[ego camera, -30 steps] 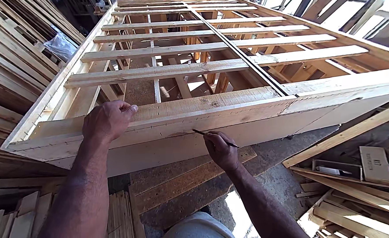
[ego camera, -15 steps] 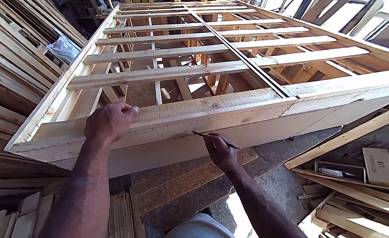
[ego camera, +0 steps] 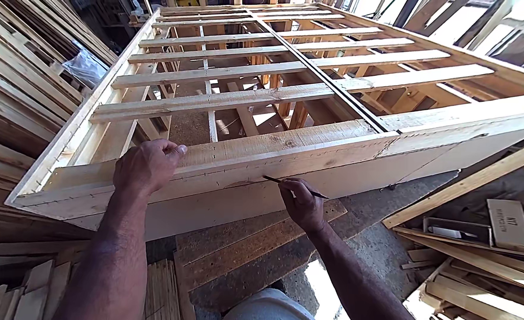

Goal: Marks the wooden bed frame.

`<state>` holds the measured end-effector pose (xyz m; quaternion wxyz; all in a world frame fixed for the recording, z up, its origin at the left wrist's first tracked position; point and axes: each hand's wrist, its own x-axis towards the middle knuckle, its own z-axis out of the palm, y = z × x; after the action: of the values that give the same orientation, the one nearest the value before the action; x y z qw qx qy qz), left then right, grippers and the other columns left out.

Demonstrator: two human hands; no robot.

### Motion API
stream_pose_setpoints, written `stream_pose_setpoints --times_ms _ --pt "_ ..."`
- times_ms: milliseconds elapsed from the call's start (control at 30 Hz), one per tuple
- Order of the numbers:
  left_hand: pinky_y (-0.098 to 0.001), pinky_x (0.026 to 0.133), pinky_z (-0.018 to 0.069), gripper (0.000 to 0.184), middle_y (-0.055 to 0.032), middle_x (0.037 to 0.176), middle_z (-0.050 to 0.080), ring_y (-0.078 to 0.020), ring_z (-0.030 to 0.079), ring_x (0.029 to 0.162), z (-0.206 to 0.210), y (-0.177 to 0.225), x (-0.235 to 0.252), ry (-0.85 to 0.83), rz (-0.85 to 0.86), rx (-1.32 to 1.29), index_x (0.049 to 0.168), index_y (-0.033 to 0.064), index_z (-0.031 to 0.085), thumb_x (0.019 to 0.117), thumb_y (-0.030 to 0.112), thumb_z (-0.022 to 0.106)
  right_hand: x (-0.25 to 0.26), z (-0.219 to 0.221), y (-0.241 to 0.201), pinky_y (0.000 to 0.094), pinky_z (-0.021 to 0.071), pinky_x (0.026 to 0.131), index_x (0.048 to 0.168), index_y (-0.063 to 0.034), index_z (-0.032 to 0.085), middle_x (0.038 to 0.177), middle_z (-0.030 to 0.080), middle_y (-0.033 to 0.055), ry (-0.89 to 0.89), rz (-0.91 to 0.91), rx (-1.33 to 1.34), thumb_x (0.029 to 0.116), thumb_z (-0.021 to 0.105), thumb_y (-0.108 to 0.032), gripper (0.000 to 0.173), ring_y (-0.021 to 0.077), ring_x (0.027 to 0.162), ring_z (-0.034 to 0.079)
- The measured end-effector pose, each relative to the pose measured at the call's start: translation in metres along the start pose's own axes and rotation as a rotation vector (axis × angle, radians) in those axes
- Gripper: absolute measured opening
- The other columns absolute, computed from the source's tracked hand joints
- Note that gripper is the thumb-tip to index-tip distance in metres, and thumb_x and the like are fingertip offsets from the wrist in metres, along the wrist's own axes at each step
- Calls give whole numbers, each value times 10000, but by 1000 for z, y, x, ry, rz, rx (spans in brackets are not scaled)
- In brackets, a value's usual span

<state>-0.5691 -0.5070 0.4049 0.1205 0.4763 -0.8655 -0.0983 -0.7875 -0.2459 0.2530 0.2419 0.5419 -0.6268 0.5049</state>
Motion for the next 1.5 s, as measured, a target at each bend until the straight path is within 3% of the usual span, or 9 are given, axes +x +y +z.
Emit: stream_pose_setpoints --times_ms 933,1500 --pt "-707 814 472 452 -128 1043 739 -390 682 1016 0 1 0 -2 -14 -7 1138 236 747 1025 600 503 -10 12 -1 322 624 820 954 -59 725 951 740 65 -32 -8 -13 957 675 -90 59 165 907 729" --pt "-723 799 472 457 -145 1037 738 -401 685 1004 3 -1 2 21 27 -11 1140 237 747 1025 602 498 9 0 -2 324 619 787 940 -95 735 939 749 26 -10 14 -47 952 685 -113 55 145 896 722"
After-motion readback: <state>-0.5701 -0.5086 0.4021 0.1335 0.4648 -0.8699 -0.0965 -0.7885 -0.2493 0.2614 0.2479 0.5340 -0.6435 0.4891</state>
